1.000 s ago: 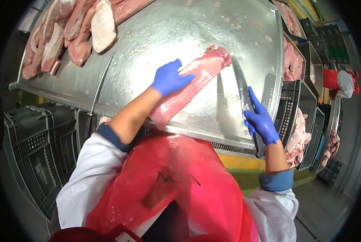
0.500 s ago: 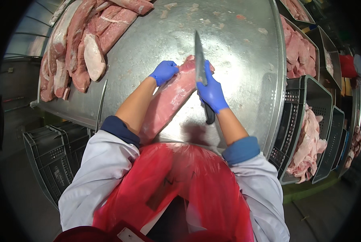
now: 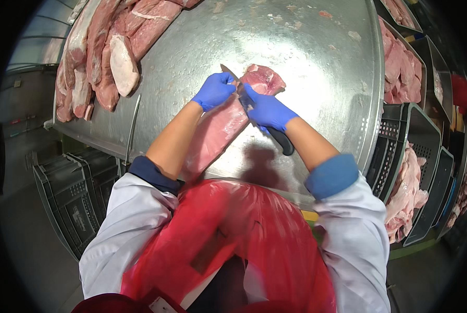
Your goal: The person trims fat and connective tissue from large cuts of raw meat using a knife. They repeatedly cut along the edges of the meat, remove the trimmed pieces, and place them into a nearby bin. The person handles multiple cuts of meat sequentially on a stainless steel table.
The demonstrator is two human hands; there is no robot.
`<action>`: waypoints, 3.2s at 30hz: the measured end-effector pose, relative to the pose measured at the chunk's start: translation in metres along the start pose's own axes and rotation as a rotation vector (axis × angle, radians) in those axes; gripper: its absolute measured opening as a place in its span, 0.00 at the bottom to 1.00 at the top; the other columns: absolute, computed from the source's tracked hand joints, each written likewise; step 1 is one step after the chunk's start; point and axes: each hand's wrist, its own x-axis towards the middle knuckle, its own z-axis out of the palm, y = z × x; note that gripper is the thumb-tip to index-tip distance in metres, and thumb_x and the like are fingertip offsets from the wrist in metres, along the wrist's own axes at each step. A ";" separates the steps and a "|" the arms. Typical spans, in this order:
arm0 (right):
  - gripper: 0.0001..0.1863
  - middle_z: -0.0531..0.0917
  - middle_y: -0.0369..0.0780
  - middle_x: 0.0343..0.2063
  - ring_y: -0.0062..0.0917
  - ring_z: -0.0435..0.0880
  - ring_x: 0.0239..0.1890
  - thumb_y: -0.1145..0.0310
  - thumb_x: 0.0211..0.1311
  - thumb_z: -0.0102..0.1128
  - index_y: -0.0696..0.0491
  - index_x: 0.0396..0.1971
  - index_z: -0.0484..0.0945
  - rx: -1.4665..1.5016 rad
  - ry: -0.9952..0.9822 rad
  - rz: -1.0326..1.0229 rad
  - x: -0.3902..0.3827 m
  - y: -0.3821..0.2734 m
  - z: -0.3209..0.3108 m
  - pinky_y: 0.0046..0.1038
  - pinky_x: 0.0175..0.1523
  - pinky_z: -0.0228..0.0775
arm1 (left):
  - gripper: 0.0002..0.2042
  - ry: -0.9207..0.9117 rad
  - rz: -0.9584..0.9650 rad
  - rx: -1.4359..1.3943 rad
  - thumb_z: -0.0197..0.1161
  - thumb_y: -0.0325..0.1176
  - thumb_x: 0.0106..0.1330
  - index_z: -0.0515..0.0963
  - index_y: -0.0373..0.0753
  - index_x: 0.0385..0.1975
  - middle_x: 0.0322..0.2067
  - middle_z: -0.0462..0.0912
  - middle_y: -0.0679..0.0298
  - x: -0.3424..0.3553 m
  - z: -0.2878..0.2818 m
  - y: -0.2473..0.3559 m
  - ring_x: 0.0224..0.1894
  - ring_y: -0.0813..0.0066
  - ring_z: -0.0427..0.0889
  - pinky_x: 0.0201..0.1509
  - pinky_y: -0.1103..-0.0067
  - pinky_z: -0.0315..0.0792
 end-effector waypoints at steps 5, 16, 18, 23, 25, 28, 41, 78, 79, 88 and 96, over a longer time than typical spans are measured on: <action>0.44 0.80 0.41 0.27 0.22 0.78 0.22 0.68 0.65 0.54 0.40 0.78 0.43 0.115 -0.194 0.060 -0.048 0.008 0.007 0.27 0.31 0.75 | 0.03 0.004 -0.120 -0.450 0.62 0.28 0.60 0.78 0.37 0.27 0.24 0.79 0.66 -0.002 -0.025 -0.020 0.26 0.81 0.75 0.28 0.82 0.68; 0.44 0.78 0.36 0.18 0.18 0.74 0.15 0.78 0.65 0.53 0.35 0.77 0.48 0.053 -0.100 0.159 -0.138 -0.008 0.019 0.26 0.24 0.72 | 0.13 0.064 -0.020 0.000 0.61 0.30 0.60 0.76 0.34 0.43 0.30 0.80 0.61 -0.014 -0.083 -0.116 0.30 0.70 0.79 0.35 0.75 0.74; 0.43 0.77 0.36 0.18 0.18 0.73 0.14 0.76 0.65 0.54 0.35 0.77 0.49 0.144 0.060 0.170 -0.131 -0.005 0.012 0.26 0.23 0.72 | 0.19 0.052 0.477 0.178 0.62 0.31 0.57 0.73 0.36 0.49 0.34 0.81 0.58 -0.021 -0.076 -0.086 0.37 0.63 0.81 0.44 0.71 0.76; 0.43 0.80 0.41 0.24 0.21 0.78 0.21 0.71 0.63 0.55 0.38 0.77 0.49 0.212 0.384 -0.046 -0.030 0.021 0.020 0.28 0.31 0.76 | 0.14 -0.317 0.130 0.433 0.57 0.32 0.59 0.71 0.37 0.44 0.35 0.82 0.47 -0.021 -0.076 -0.040 0.40 0.49 0.82 0.47 0.62 0.74; 0.43 0.83 0.47 0.28 0.27 0.83 0.25 0.70 0.62 0.54 0.39 0.77 0.48 0.130 0.389 -0.116 0.008 0.016 0.027 0.30 0.37 0.78 | 0.10 -0.274 0.165 0.514 0.55 0.31 0.60 0.72 0.38 0.40 0.32 0.81 0.46 -0.024 -0.074 -0.038 0.37 0.47 0.81 0.44 0.60 0.74; 0.43 0.84 0.50 0.30 0.30 0.84 0.27 0.68 0.62 0.54 0.40 0.77 0.48 -0.003 0.382 -0.188 0.058 0.005 0.029 0.31 0.38 0.78 | 0.08 -0.176 0.274 0.606 0.55 0.32 0.61 0.74 0.38 0.38 0.31 0.81 0.45 -0.044 -0.066 -0.021 0.36 0.42 0.81 0.41 0.57 0.74; 0.42 0.83 0.50 0.27 0.35 0.82 0.23 0.66 0.66 0.51 0.35 0.77 0.44 -0.128 -0.103 -0.054 -0.028 -0.025 0.010 0.36 0.38 0.77 | 0.09 -0.220 0.431 0.800 0.53 0.34 0.65 0.77 0.38 0.37 0.29 0.83 0.48 -0.078 -0.055 0.048 0.32 0.46 0.84 0.37 0.58 0.77; 0.43 0.86 0.49 0.39 0.34 0.86 0.35 0.67 0.63 0.57 0.42 0.77 0.49 -0.127 -0.133 -0.503 -0.018 0.050 0.132 0.33 0.44 0.76 | 0.07 -0.169 0.567 0.834 0.60 0.30 0.55 0.76 0.39 0.34 0.24 0.80 0.50 -0.120 -0.117 0.123 0.31 0.45 0.80 0.35 0.57 0.72; 0.44 0.86 0.50 0.41 0.32 0.86 0.37 0.70 0.61 0.59 0.43 0.76 0.50 -0.140 -0.140 -0.488 -0.015 0.042 0.134 0.33 0.46 0.75 | 0.07 -0.160 0.564 0.853 0.60 0.29 0.55 0.76 0.39 0.34 0.24 0.80 0.50 -0.124 -0.116 0.129 0.31 0.45 0.80 0.35 0.57 0.72; 0.47 0.83 0.54 0.47 0.50 0.86 0.41 0.73 0.62 0.61 0.41 0.77 0.46 -0.296 -0.191 -0.759 -0.019 0.053 0.156 0.42 0.50 0.75 | 0.09 0.053 0.653 0.868 0.57 0.24 0.56 0.75 0.35 0.37 0.28 0.81 0.52 -0.189 -0.157 0.153 0.35 0.51 0.82 0.40 0.64 0.74; 0.39 0.81 0.49 0.51 0.43 0.84 0.43 0.63 0.66 0.53 0.34 0.76 0.52 -0.396 -0.580 -0.645 0.004 -0.039 0.225 0.38 0.54 0.74 | 0.16 0.614 0.711 0.458 0.53 0.27 0.60 0.77 0.26 0.46 0.38 0.80 0.57 -0.316 -0.226 0.182 0.42 0.68 0.80 0.46 0.72 0.72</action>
